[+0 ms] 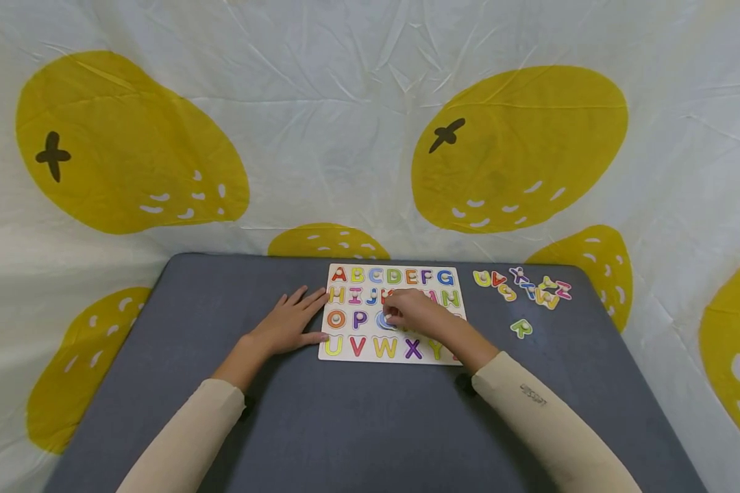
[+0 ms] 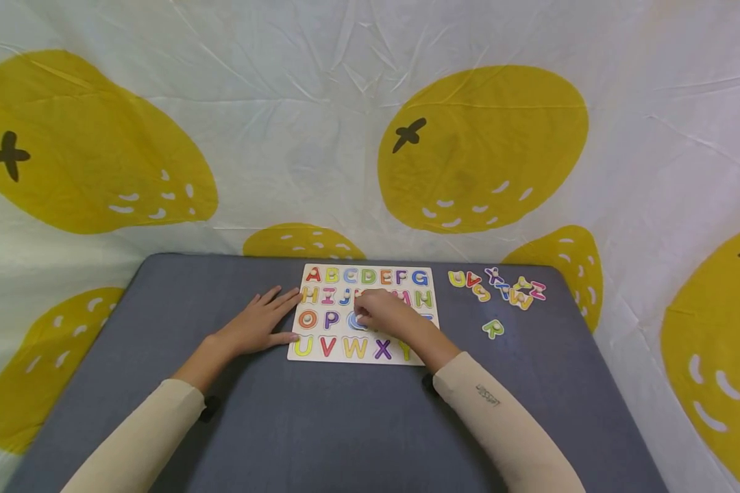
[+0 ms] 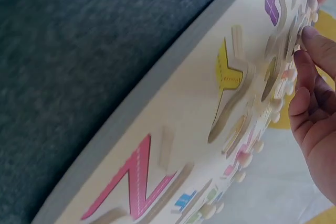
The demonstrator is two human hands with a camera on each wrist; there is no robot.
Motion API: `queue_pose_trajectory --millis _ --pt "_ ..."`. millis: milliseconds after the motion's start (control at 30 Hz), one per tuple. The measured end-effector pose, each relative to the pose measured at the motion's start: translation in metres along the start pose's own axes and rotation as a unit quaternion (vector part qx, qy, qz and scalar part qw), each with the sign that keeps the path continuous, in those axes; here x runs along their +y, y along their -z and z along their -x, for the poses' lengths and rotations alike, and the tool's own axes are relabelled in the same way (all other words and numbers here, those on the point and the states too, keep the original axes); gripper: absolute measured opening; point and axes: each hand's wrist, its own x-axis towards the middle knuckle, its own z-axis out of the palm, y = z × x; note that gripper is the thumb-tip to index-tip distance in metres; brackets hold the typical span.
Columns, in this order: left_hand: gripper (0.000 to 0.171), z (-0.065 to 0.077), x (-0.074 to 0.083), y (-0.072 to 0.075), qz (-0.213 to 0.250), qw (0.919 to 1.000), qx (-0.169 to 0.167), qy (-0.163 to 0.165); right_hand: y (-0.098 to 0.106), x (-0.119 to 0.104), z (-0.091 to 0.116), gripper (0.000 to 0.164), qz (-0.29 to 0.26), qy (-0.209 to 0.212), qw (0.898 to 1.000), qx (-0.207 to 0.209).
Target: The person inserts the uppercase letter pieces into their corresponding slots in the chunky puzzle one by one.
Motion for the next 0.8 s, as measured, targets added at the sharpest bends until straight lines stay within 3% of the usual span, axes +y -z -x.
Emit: queue_pose_trajectory --millis 267,533,800 --pt "0.093 0.0002 0.0006 0.0008 0.002 1.0000 0.000 -0.002 -0.0046 -0.0034 -0.0062 0.007 -0.001 -0.014 1.000 -0.006" --pt "0.093 0.0015 0.0008 0.0014 0.005 1.0000 0.005 -0.003 -0.0072 -0.0028 -0.0069 0.007 0.003 0.009 1.000 -0.009" --pt "0.093 0.0008 -0.0002 -0.0003 0.002 0.9999 0.011 -0.005 -0.0072 -0.0038 -0.0077 0.006 -0.002 -0.004 1.000 -0.016"
